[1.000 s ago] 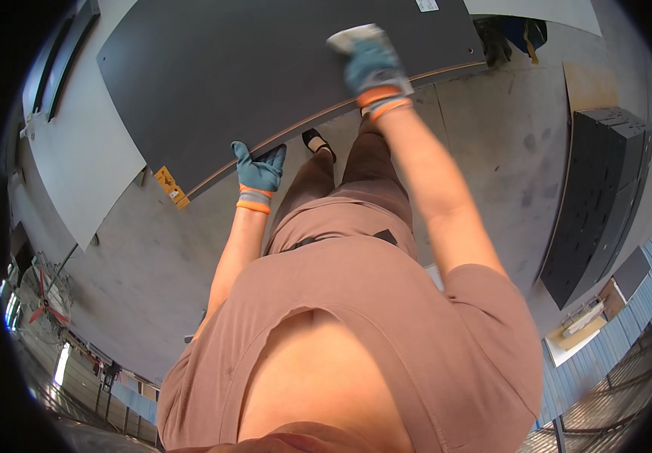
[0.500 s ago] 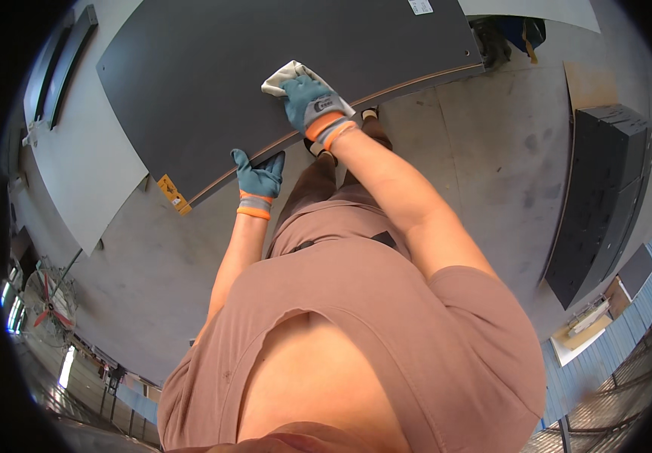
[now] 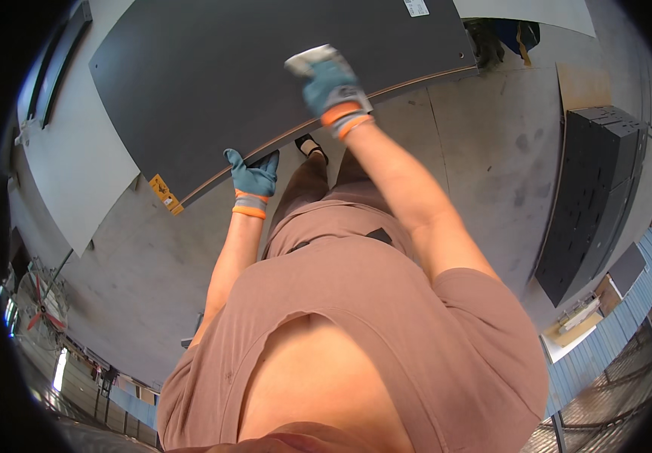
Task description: The person wipes a large dark rectangular panel with a white cloth, repeatedly refilling the cloth with liquid from a clear bottle. They wipe the entire surface area multiple times, flipping the cloth and repositioning the bottle as needed.
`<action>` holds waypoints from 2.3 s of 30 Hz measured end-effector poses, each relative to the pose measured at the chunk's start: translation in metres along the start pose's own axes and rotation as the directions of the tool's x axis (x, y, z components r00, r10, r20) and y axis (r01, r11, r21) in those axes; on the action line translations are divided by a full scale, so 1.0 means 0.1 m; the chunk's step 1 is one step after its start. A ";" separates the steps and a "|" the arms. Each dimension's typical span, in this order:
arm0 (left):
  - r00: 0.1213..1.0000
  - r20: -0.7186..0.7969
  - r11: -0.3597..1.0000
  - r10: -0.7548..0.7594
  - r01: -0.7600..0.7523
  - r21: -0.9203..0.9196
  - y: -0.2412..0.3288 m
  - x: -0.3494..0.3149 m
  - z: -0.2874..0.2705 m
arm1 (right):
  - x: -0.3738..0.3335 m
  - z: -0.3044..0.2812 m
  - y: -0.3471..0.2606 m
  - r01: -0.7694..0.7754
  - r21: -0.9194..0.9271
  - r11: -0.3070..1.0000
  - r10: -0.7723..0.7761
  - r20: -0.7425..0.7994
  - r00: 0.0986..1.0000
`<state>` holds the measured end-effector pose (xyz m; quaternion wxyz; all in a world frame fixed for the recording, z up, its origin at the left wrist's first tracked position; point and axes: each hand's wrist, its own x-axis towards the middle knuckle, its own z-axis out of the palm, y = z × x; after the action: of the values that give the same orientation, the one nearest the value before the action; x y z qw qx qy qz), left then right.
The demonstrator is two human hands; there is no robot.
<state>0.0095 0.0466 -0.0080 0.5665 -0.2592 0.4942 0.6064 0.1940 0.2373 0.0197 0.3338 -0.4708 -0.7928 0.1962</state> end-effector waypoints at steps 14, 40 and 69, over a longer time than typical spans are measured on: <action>0.998 -0.052 0.999 0.041 -0.042 -0.003 0.00 -0.01 0.02 | 0.25 -1.14 1.16 -0.576 -0.315 0.754 0.654 0.284 0.701; 0.998 -0.037 0.999 0.045 -0.043 0.033 -0.01 -0.02 0.06 | 0.48 -0.93 0.62 -0.595 -0.570 0.566 0.822 0.332 0.464; 0.999 -0.041 1.000 0.015 -0.016 -0.012 0.01 -0.04 0.07 | 0.22 -0.87 1.14 -0.612 -0.159 0.774 0.622 0.010 0.783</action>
<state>0.0112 0.0508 -0.0017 0.5500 -0.2712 0.5037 0.6084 0.3192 0.3110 0.0170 0.1907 -0.7216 -0.6168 0.2500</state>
